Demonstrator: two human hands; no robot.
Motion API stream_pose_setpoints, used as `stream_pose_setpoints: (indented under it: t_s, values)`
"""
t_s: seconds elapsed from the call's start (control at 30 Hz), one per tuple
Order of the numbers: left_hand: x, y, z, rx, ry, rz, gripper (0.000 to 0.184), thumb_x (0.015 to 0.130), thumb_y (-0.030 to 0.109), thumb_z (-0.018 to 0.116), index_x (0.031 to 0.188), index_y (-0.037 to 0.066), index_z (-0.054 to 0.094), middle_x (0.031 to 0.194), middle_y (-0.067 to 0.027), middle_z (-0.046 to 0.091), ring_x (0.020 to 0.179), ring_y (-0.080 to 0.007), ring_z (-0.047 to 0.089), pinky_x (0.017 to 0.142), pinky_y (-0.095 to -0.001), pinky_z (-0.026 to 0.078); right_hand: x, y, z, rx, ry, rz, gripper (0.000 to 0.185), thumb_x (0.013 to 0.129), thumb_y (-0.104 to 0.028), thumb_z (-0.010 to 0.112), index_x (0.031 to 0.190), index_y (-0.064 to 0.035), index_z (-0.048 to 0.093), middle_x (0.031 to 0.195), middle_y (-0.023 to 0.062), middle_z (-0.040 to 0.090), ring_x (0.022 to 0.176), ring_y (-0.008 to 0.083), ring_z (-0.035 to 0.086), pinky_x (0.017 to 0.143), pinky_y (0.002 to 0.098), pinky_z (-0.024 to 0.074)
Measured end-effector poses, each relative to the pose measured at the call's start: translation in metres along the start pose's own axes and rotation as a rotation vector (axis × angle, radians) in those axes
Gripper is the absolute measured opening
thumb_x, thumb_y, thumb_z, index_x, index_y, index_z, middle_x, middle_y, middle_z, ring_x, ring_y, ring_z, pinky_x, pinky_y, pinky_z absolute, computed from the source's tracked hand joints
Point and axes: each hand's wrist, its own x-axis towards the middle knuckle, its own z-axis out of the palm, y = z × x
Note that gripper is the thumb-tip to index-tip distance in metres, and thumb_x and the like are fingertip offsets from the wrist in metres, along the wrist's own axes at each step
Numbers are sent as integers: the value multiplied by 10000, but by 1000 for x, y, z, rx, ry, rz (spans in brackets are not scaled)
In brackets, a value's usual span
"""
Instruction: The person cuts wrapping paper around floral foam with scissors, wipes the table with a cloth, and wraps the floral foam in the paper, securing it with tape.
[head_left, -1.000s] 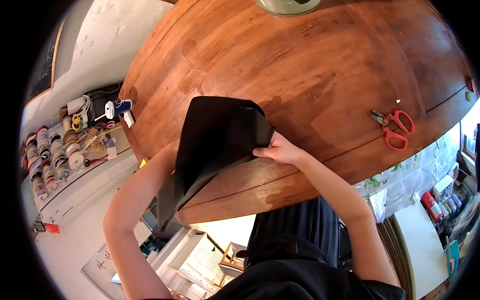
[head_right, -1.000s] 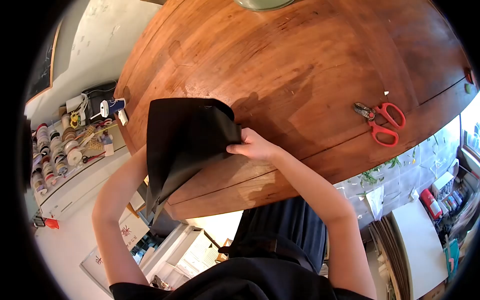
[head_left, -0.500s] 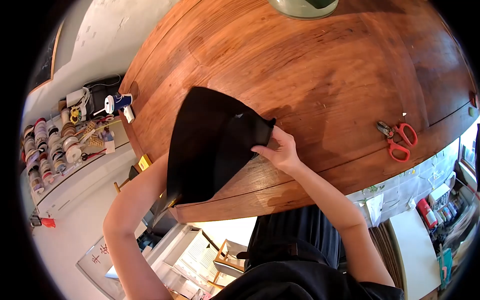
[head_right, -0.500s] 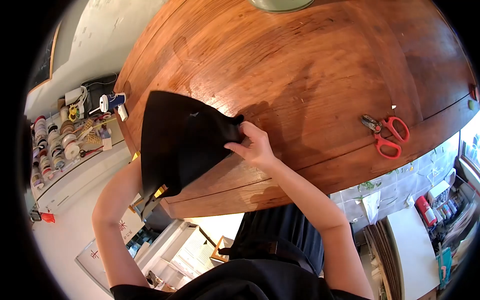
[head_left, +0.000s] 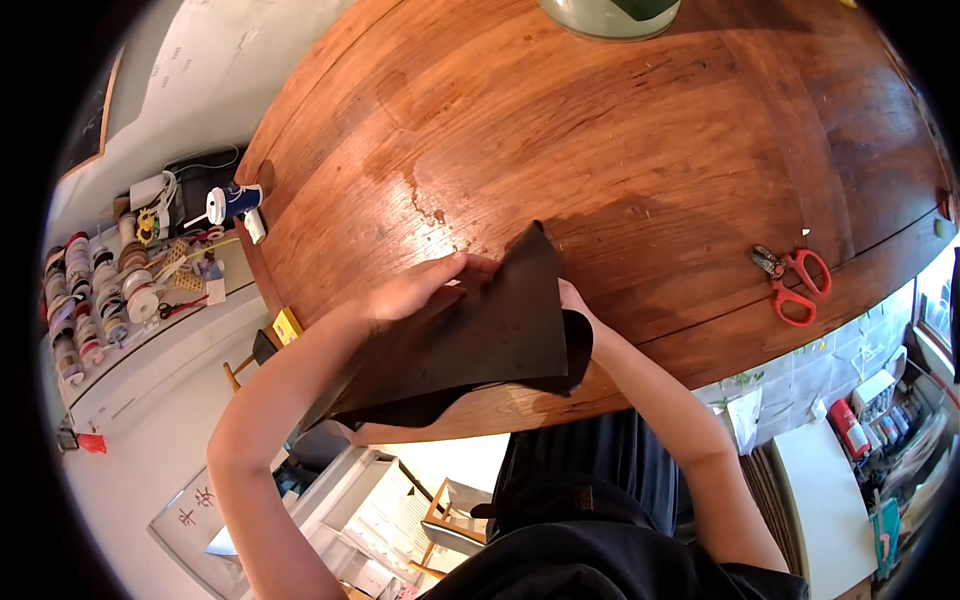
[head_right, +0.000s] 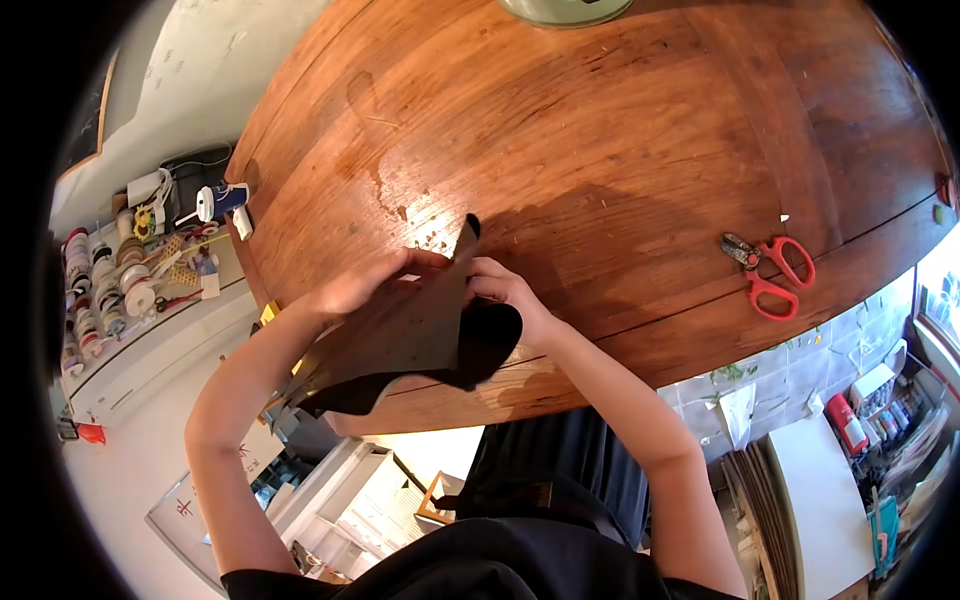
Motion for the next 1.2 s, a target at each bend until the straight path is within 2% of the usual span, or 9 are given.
stream_pose_setpoints:
  t_s: [0.3, 0.43, 0.53, 0.57, 0.63, 0.8, 0.97, 1.1, 1.2]
  values:
    - [-98, 15, -25, 226, 289, 398, 462, 1059, 329, 364, 1417, 50, 453, 1391, -108, 513, 1289, -221, 479, 1092, -379, 355, 11, -18, -8, -382, -225, -176, 106, 799, -62, 684, 873, -33, 614, 1358, 157, 540, 1222, 250, 522, 969, 309, 413]
    - [-232, -109, -29, -18, 1374, 803, 360, 1020, 132, 438, 1332, -43, 485, 1324, -185, 545, 1237, -284, 547, 1063, -383, 432, 12, -21, -5, -397, -221, -106, 114, 772, 7, 671, 865, -33, 618, 1322, 166, 566, 1243, 260, 527, 979, 307, 419]
    - [-282, -307, 30, -266, 2368, 689, 76, 857, 21, 540, 906, 11, 597, 867, -47, 618, 791, -120, 562, 741, -272, 494, 13, -54, 17, -630, -192, -136, 182, 716, 47, 707, 825, -40, 590, 1276, 157, 605, 1254, 263, 537, 973, 322, 438]
    - [-272, -370, 66, -164, 2387, 322, 53, 806, 34, 540, 839, 36, 583, 801, -19, 596, 723, -94, 509, 657, -244, 438, 16, -26, 0, -574, -185, -159, 215, 702, 32, 740, 813, -48, 575, 1281, 164, 609, 1256, 267, 542, 963, 332, 453]
    - [-186, -466, 108, -1075, 1958, 226, 154, 872, 85, 554, 991, 35, 637, 832, -33, 607, 738, -136, 560, 691, -282, 489, 15, -43, 8, -712, -191, -82, 214, 701, 40, 738, 801, -42, 568, 1304, 169, 599, 1256, 258, 542, 972, 332, 449]
    - [-66, -337, 89, -1591, 1164, 1041, 466, 1016, 398, 461, 1300, 34, 526, 1283, -106, 593, 1152, -259, 577, 1015, -405, 469, 15, -21, -1, -623, -144, -118, 212, 772, 57, 723, 831, -52, 552, 1286, 198, 573, 1187, 248, 551, 954, 349, 449]
    - [-38, -342, 32, -1579, 850, 1533, 567, 1004, 493, 425, 1349, 52, 513, 1300, -88, 591, 1168, -245, 569, 1039, -395, 447, 11, -41, 16, -474, 18, 163, 248, 746, 47, 744, 842, -62, 543, 1214, 106, 560, 1108, 199, 532, 996, 334, 409]
    - [-84, -298, 43, -1776, 918, 1032, 580, 985, 528, 451, 1320, 66, 557, 1294, -80, 604, 1172, -224, 571, 1024, -374, 452, 9, -37, -20, -398, 51, 227, 240, 751, 60, 703, 870, -66, 537, 1095, 38, 550, 1038, 157, 529, 964, 299, 403]
    - [-58, -322, 42, -1707, 830, 1197, 575, 1002, 528, 389, 1284, 68, 587, 1339, -101, 582, 1225, -242, 541, 1060, -370, 412, 6, -44, 1, -492, -31, 137, 202, 764, 37, 688, 896, -54, 565, 1127, 55, 561, 1049, 164, 525, 946, 284, 398]
